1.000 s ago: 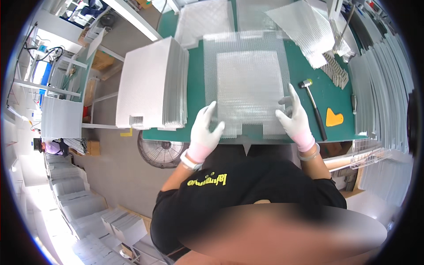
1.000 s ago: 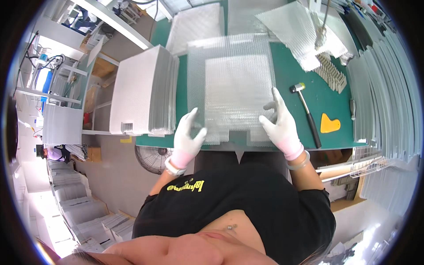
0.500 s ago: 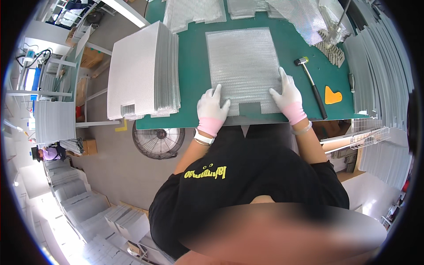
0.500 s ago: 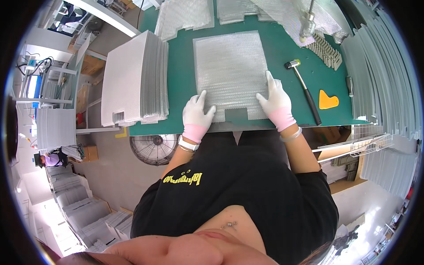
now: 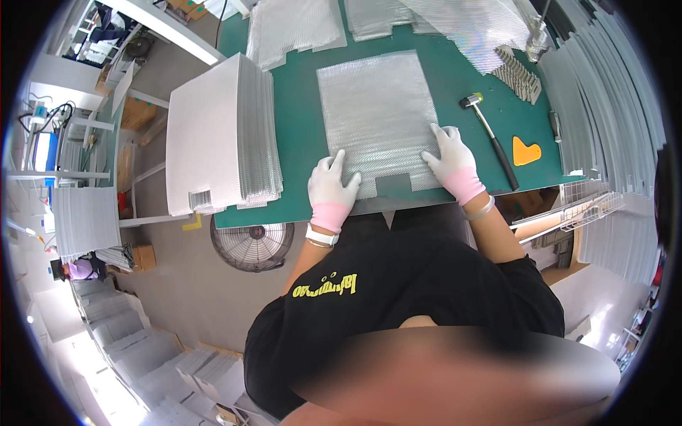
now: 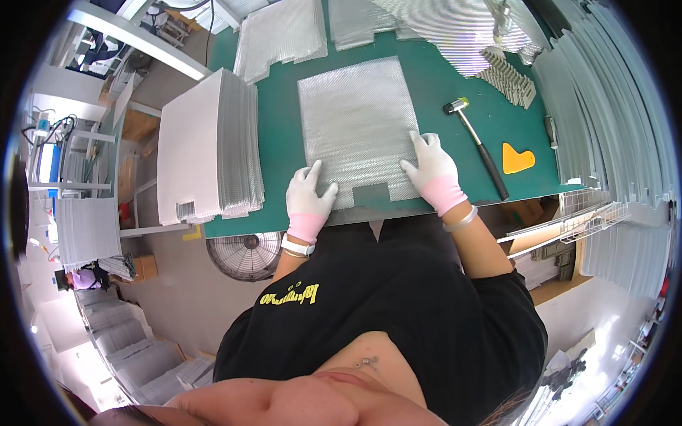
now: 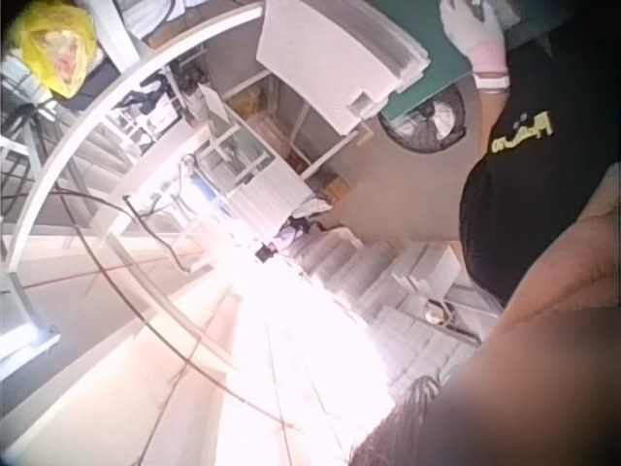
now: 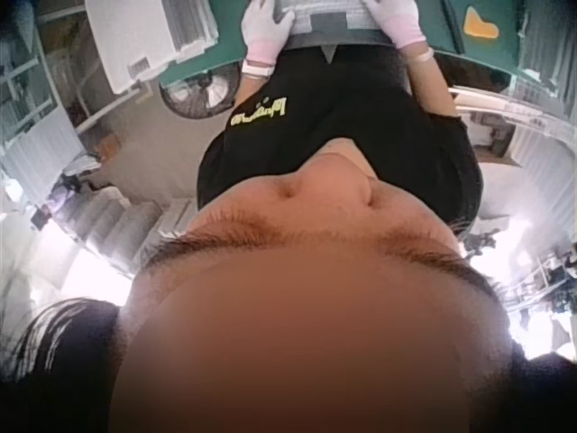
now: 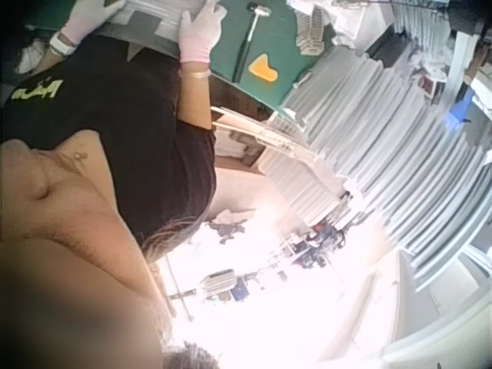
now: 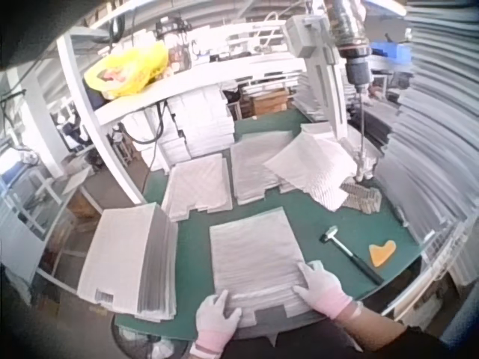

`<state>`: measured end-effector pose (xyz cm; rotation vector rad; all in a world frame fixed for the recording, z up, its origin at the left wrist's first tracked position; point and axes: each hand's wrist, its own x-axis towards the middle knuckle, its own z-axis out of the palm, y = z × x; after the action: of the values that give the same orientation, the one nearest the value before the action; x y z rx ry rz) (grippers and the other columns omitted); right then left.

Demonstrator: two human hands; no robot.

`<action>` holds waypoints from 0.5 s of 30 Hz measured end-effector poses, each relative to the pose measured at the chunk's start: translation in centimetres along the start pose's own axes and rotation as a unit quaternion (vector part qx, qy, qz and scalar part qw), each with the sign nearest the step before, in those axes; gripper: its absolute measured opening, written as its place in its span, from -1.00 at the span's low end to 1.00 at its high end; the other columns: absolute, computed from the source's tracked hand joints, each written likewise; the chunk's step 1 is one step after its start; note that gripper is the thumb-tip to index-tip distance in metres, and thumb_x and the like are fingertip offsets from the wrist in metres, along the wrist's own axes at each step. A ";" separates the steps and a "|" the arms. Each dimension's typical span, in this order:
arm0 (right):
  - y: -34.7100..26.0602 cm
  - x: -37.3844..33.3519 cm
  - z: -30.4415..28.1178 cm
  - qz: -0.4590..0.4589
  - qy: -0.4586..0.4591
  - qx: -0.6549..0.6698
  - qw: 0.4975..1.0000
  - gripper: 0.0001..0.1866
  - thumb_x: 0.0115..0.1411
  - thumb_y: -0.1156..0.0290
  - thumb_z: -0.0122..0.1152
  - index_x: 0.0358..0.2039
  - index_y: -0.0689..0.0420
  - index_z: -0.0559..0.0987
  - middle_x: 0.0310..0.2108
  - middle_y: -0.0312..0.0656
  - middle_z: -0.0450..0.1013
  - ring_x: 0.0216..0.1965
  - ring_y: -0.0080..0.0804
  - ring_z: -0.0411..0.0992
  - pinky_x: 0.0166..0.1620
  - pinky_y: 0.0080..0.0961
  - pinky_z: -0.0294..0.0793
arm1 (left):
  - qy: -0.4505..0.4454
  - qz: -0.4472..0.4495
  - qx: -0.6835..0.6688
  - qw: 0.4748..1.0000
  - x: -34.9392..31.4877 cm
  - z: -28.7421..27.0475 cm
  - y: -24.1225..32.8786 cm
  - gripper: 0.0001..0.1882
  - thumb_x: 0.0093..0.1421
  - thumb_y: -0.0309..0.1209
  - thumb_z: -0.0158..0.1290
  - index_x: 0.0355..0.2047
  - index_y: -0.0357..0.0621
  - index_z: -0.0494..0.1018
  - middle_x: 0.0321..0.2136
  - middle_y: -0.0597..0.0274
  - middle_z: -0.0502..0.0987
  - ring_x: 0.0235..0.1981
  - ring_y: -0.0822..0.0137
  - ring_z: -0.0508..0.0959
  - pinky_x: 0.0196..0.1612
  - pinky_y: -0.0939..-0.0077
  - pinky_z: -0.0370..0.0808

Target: Assembling and inspecting mesh filter screens at a workbench using various tools.

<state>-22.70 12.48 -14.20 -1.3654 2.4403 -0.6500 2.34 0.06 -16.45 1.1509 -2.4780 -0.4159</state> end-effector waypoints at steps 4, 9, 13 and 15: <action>-0.3 0.5 -2.3 -0.013 -0.007 -0.032 0.999 -0.42 0.10 0.20 0.36 0.11 0.15 0.49 0.01 0.06 0.39 0.00 0.05 0.44 0.03 -0.20 0.50 | -0.003 -0.063 -0.043 0.997 0.2 -0.5 0.6 -0.31 0.02 -0.17 0.31 0.16 -0.12 0.44 0.10 -0.07 0.38 0.07 -0.07 0.44 0.10 0.17 0.45; 8.7 10.1 -6.5 -0.067 0.391 0.174 0.901 -0.30 0.09 0.27 0.43 0.17 0.34 0.39 -0.03 0.04 0.47 -0.07 -0.11 0.49 0.07 -0.26 0.49 | -0.087 0.007 0.055 0.995 1.5 -1.7 0.1 -0.31 -0.01 -0.16 0.32 0.17 0.04 0.45 0.33 -0.09 0.13 0.34 -0.13 0.15 0.33 -0.08 0.15; 16.1 16.2 -8.6 0.151 0.141 0.712 0.671 -0.41 0.20 0.47 0.32 0.22 0.24 0.34 0.01 -0.07 0.48 -0.07 -0.25 0.49 0.05 -0.22 0.49 | -0.104 0.049 0.100 0.988 2.6 -1.5 0.2 -0.32 0.00 -0.17 0.31 0.17 0.04 0.45 0.33 -0.11 0.13 0.35 -0.18 0.12 0.36 -0.11 0.08; 18.0 18.5 -9.0 0.123 0.143 0.723 0.665 -0.47 0.21 0.48 0.30 0.18 0.23 0.38 -0.01 -0.10 0.50 -0.07 -0.28 0.49 0.03 -0.23 0.48 | -0.056 0.061 0.108 0.991 2.4 -1.9 0.7 -0.32 0.02 -0.17 0.29 0.16 -0.05 0.43 0.32 -0.14 0.15 0.34 -0.23 0.10 0.36 -0.16 0.04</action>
<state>-49.49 7.09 -15.79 -0.2076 1.2378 -2.1071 1.28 -1.56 -13.90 1.0735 -2.7285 -0.1870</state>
